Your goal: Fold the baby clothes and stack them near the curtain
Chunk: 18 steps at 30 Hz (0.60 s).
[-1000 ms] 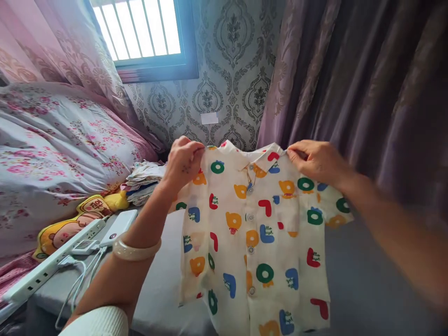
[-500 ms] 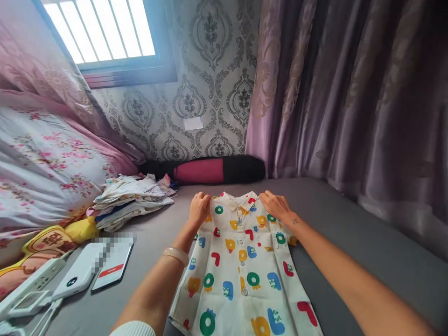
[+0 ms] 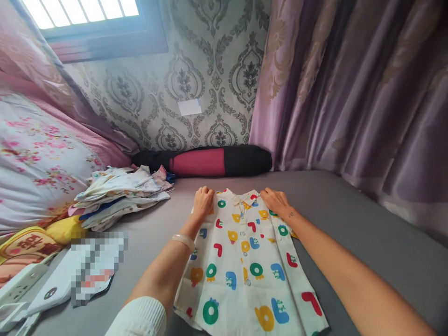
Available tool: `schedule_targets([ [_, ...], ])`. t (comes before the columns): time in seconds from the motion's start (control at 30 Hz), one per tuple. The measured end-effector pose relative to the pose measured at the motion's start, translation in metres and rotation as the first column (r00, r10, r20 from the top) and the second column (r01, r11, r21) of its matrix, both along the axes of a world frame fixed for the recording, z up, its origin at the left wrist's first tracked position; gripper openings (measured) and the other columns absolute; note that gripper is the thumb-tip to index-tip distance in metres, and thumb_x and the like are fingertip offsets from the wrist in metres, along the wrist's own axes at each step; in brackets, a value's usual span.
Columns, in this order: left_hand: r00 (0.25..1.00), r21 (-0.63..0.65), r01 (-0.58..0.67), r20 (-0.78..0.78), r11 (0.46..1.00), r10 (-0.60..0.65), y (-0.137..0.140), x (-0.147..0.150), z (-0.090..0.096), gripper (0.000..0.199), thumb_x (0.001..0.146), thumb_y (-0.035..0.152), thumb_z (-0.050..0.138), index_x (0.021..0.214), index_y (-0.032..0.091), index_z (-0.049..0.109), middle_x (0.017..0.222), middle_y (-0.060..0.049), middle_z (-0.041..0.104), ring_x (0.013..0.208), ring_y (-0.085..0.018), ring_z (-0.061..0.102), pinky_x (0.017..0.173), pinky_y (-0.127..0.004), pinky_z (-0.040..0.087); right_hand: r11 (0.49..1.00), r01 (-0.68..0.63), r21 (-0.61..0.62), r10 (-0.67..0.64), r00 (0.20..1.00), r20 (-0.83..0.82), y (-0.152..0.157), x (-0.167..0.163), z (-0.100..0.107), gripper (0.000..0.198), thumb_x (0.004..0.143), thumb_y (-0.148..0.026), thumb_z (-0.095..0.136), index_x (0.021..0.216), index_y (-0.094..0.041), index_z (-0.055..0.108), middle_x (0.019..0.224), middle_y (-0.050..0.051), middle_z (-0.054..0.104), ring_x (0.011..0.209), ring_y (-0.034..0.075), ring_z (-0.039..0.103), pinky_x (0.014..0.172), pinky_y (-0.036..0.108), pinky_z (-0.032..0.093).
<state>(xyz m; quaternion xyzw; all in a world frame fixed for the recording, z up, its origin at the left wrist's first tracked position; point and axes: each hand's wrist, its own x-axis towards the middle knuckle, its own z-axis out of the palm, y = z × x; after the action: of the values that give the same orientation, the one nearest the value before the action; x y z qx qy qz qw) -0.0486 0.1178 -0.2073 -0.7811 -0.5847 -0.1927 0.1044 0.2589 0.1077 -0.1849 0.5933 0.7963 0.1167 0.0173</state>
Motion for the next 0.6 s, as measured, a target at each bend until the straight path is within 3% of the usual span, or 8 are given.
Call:
schedule_targets([
  [0.23, 0.992, -0.027, -0.116, -0.054, 0.993, 0.115, 0.024, 0.007, 0.004, 0.029, 0.09, 0.018, 0.039, 0.108, 0.017, 0.062, 0.105, -0.015, 0.054, 0.101, -0.029, 0.047, 0.084, -0.039, 0.036, 0.999, 0.025, 0.033, -0.026, 1.0, 0.008, 0.038, -0.006, -0.01, 0.035, 0.096, -0.015, 0.028, 0.107, -0.016, 0.06, 0.107, 0.016, 0.061, 0.094, 0.023, 0.061, 0.075, 0.031, 0.041],
  [0.43, 0.985, -0.309, -0.167, -0.083, 0.936, 0.149, 0.035, 0.01, -0.008, 0.034, 0.093, 0.021, 0.034, 0.109, 0.016, 0.063, 0.11, -0.015, 0.059, 0.107, -0.027, 0.051, 0.091, -0.04, 0.032, 0.993, 0.065, -0.099, -0.081, 0.982, -0.169, 0.046, -0.008, -0.027, 0.033, 0.095, -0.015, 0.032, 0.104, -0.016, 0.064, 0.11, 0.015, 0.061, 0.105, 0.023, 0.056, 0.097, 0.037, 0.031],
  [0.6, 0.987, -0.417, -0.148, -0.001, 0.897, 0.162, 0.049, 0.018, -0.002, 0.03, 0.089, 0.022, 0.04, 0.105, 0.016, 0.065, 0.115, -0.016, 0.061, 0.11, -0.029, 0.054, 0.093, -0.044, 0.032, 0.974, 0.131, -0.185, -0.181, 0.939, -0.291, 0.066, -0.008, -0.027, 0.03, 0.095, -0.022, 0.037, 0.102, -0.017, 0.066, 0.112, 0.015, 0.063, 0.108, 0.025, 0.055, 0.094, 0.036, 0.034],
])
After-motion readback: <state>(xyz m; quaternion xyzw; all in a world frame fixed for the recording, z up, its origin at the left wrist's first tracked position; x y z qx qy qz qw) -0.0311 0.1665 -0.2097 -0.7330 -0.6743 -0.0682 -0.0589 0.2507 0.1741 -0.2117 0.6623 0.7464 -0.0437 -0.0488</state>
